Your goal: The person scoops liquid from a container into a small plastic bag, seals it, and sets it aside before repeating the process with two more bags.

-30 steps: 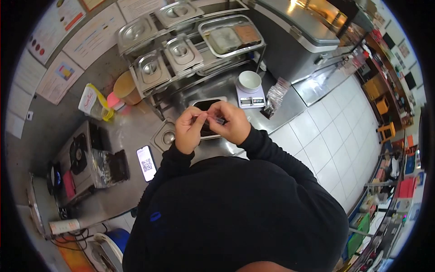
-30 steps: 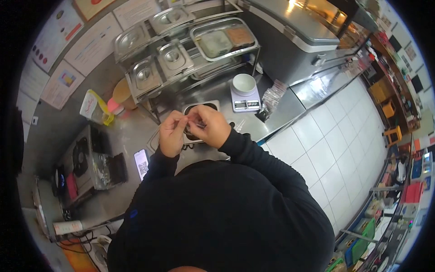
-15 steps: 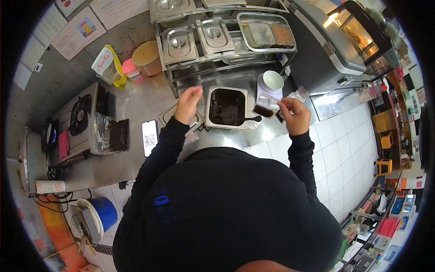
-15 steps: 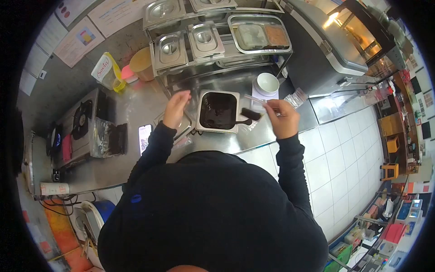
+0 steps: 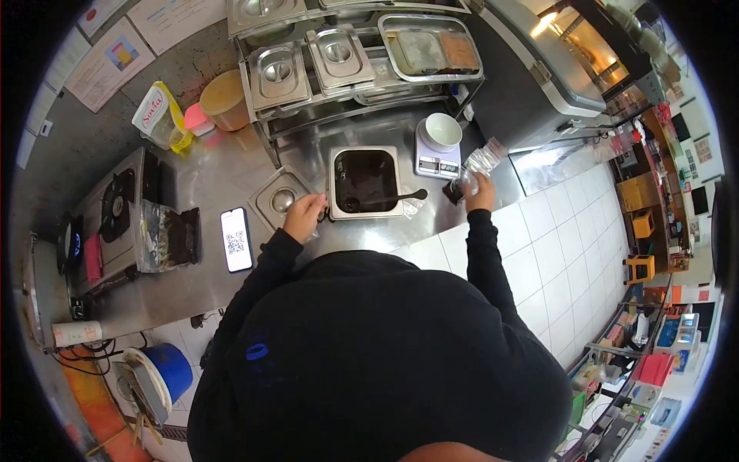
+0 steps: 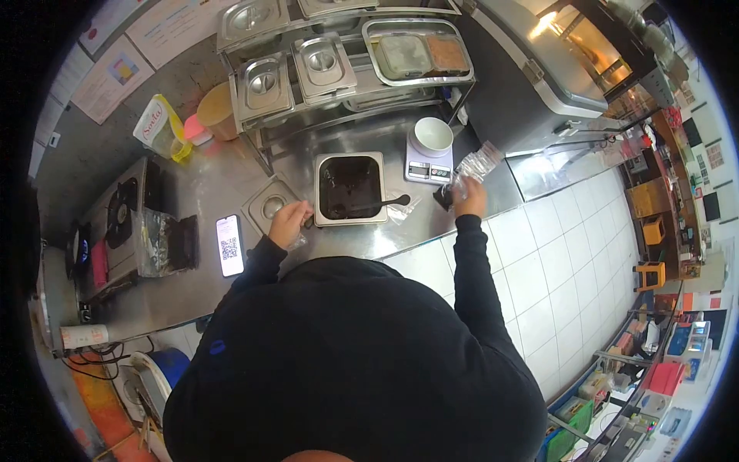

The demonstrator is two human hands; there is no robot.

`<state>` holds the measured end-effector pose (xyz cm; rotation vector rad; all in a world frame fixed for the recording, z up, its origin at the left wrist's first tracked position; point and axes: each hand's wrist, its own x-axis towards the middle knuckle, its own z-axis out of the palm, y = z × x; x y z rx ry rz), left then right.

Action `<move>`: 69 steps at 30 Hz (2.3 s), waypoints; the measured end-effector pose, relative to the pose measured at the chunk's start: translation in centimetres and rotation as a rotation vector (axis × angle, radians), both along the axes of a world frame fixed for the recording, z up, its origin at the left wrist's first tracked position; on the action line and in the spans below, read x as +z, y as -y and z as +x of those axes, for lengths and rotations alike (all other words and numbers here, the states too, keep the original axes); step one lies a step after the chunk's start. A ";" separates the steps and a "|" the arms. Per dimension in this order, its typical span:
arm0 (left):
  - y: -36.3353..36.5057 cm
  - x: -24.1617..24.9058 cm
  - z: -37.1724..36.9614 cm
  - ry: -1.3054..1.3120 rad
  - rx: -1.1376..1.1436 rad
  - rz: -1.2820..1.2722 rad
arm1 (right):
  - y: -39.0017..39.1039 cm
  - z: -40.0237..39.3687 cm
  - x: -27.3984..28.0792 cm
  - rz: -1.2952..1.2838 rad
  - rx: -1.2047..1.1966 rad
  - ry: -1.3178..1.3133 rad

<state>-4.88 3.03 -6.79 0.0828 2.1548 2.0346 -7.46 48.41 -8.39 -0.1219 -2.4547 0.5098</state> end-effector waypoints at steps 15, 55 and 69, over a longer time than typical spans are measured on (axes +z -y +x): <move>-0.5 5.1 0.0 -0.061 -0.043 0.146 | 4.8 -2.4 -0.3 -0.042 0.407 0.446; -5.3 17.0 -0.2 -0.965 -0.100 -0.482 | 21.4 1.6 19.2 -0.309 1.000 0.180; -2.3 8.7 -4.4 0.126 -0.134 0.128 | 18.4 -2.3 9.8 0.670 0.811 0.642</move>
